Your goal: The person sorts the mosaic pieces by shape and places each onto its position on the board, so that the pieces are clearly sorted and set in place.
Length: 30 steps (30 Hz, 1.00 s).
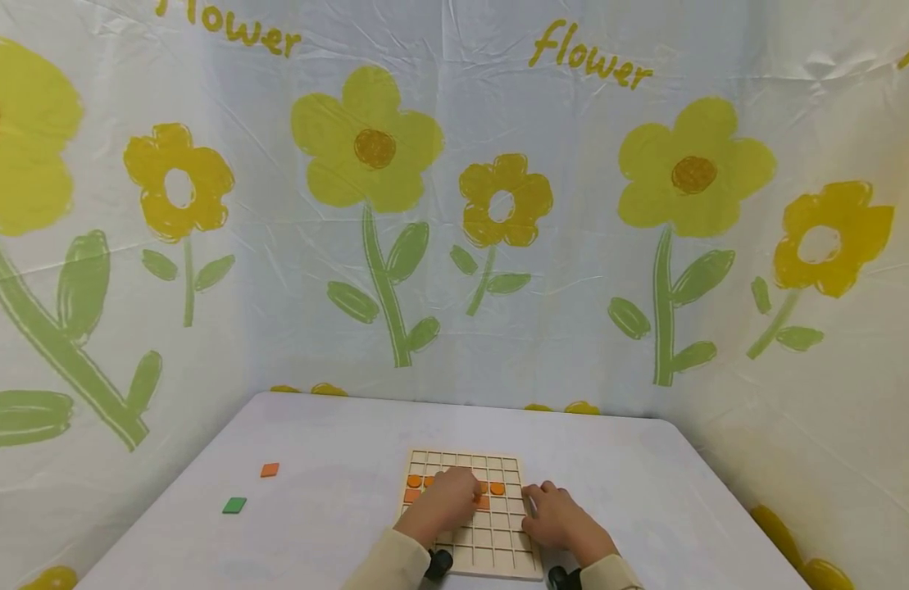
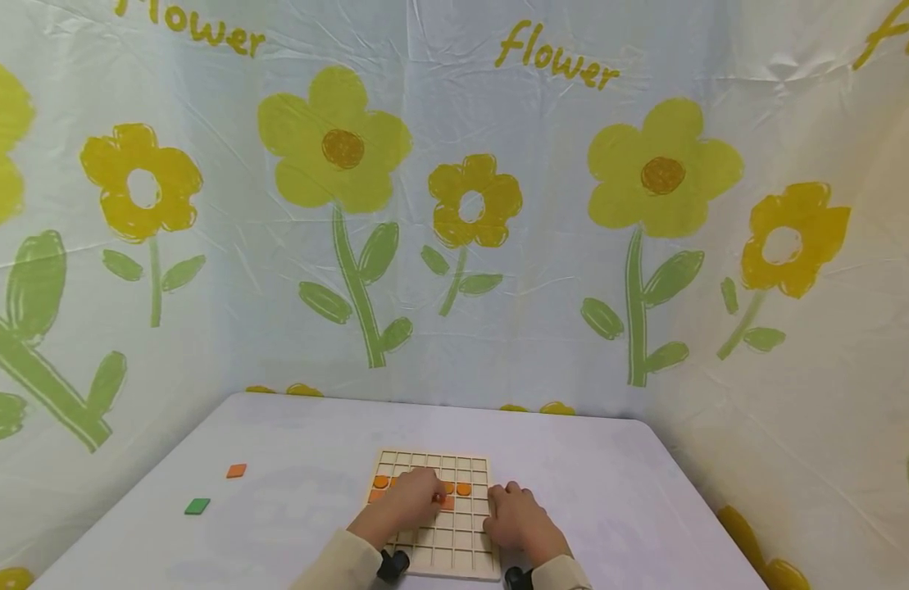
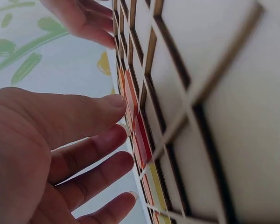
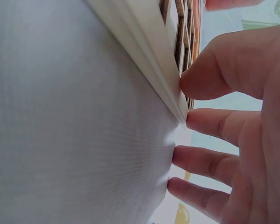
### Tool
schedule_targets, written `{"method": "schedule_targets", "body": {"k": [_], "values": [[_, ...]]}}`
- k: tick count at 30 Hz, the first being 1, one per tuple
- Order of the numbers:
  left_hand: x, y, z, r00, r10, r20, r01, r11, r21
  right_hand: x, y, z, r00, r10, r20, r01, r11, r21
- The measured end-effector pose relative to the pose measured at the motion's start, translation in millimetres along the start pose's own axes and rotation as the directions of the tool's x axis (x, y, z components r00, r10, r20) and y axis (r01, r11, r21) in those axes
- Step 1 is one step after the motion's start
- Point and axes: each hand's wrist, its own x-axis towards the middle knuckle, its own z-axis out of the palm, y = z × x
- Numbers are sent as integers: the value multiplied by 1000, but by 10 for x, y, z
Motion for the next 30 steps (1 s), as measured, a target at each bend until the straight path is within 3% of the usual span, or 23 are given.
{"method": "schedule_targets", "body": {"k": [4, 24, 30], "values": [[-59, -74, -16, 999, 3, -37, -3, 1000, 1, -5, 8, 3, 1000, -8, -5, 8, 1000, 5], [-312, -496, -198, 996, -56, -64, 58, 997, 43, -13, -20, -8, 1000, 2, 9, -3, 1000, 7], [-410, -629, -262, 991, -118, -60, 118, 993, 3, -23, -2, -6, 1000, -25, 3, 25, 1000, 13]]}}
